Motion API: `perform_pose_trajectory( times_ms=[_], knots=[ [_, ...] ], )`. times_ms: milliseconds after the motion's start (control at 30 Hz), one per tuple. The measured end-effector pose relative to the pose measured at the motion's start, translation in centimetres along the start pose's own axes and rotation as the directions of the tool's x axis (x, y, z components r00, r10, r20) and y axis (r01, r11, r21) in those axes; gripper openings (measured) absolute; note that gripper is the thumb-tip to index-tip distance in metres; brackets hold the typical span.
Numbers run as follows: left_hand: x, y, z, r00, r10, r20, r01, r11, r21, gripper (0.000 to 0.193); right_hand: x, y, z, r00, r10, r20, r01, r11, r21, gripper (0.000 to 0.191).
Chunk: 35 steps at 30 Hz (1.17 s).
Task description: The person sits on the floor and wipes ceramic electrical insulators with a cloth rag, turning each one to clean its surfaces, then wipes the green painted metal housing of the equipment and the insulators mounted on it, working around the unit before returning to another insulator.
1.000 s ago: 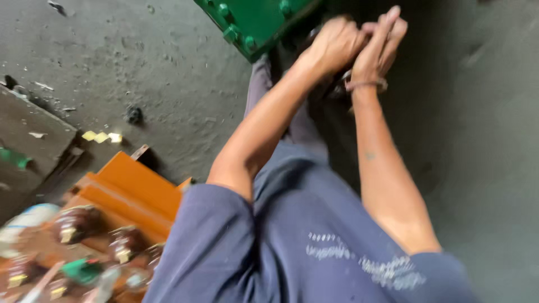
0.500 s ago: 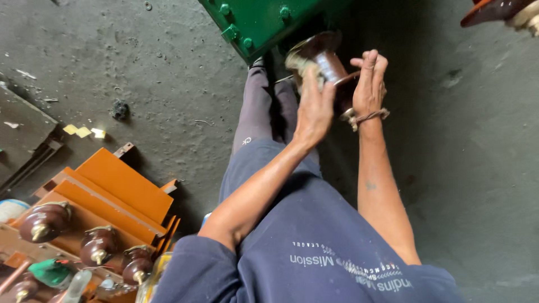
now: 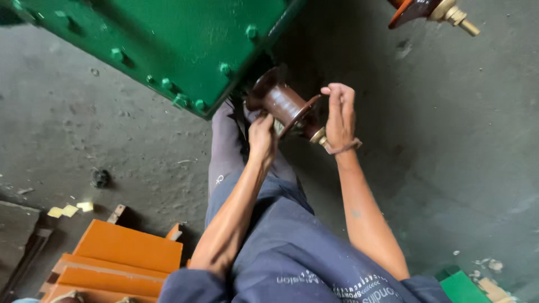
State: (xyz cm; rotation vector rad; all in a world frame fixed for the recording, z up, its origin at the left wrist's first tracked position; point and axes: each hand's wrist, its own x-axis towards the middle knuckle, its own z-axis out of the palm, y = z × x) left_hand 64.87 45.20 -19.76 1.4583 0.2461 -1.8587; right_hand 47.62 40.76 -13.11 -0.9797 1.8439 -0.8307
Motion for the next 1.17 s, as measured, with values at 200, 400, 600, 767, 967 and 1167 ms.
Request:
perform_pose_trajectory(
  times_ms=[200, 400, 600, 767, 967, 1167],
  knots=[
    [-5.9, 5.9, -0.6, 0.624, 0.457, 0.634, -0.776, 0.267, 0.571, 0.038, -1.6, -1.9, -4.0, 0.995, -0.067, -0.074, 0.059, 0.992, -0.111, 0.045],
    [2.7, 9.5, 8.4, 0.68, -0.225, 0.698, -0.732, -0.28, 0.622, 0.042, -3.0, -1.9, -5.5, 0.984, -0.057, -0.169, 0.043, 0.996, -0.083, 0.05],
    [-5.4, 9.9, 4.2, 0.881, 0.219, 0.419, -0.447, 0.675, 0.587, 0.015, -6.9, -0.3, -8.0, 0.978, -0.079, -0.193, 0.086, 0.996, 0.027, 0.035],
    [-8.8, 7.5, 4.9, 0.21, 0.21, 0.955, -0.862, -0.42, 0.283, 0.033, -10.6, 1.9, -8.2, 0.957, 0.159, -0.242, -0.094, 0.961, 0.261, 0.018],
    [4.9, 8.9, 11.5, 0.537, -0.227, 0.813, -0.829, -0.322, 0.457, 0.024, -10.5, 1.3, -7.4, 0.972, 0.135, -0.19, -0.094, 0.974, 0.207, 0.017],
    [5.5, 10.0, 6.0, 0.228, 0.139, 0.964, -0.858, -0.438, 0.267, 0.018, -10.3, 0.7, -8.2, 0.992, 0.047, -0.118, -0.026, 0.985, 0.169, 0.017]
  ],
)
